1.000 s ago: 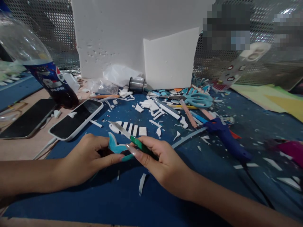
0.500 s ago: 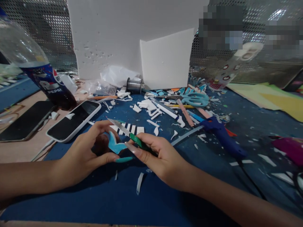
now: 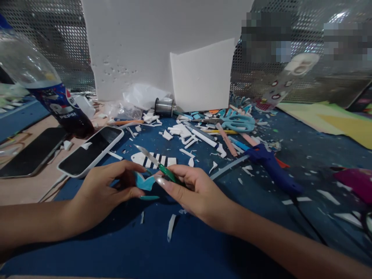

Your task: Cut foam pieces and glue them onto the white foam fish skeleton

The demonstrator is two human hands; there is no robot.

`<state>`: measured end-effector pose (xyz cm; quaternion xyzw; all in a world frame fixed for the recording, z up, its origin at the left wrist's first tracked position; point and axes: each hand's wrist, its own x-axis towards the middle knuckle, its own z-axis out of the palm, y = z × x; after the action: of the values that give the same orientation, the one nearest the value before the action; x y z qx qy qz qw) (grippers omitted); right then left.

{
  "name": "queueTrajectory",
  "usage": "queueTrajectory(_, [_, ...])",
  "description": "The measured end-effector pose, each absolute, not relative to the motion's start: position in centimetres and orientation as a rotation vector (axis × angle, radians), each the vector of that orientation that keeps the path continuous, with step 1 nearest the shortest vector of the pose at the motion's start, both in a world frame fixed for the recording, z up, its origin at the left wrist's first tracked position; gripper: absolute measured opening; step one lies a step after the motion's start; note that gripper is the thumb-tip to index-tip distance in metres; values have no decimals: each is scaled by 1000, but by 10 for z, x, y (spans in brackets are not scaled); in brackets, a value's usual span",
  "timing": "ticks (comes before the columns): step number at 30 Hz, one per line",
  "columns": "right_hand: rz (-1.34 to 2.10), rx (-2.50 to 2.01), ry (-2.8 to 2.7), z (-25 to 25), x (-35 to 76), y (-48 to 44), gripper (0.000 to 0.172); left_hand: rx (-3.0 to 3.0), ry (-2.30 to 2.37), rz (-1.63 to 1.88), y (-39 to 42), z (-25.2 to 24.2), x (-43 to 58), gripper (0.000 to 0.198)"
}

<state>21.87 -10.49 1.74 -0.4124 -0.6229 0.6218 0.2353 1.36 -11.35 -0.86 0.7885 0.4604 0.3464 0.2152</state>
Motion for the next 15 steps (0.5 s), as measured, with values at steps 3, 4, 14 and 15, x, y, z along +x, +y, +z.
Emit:
queueTrajectory(3, [1683, -1128, -1722, 16, 218, -106, 33, 2191, 1259, 959, -114, -9, 13, 24])
queueTrajectory(4, [1682, -1124, -1719, 16, 218, -105, 33, 2186, 1261, 950, -114, -9, 13, 24])
queueTrajectory(14, [1716, -1112, -1643, 17, 220, -102, 31, 2117, 1296, 896, -116, -8, 14, 34])
queueTrajectory(15, [1718, -1116, -1645, 18, 220, -101, 30, 2117, 1303, 890, -116, -8, 14, 35])
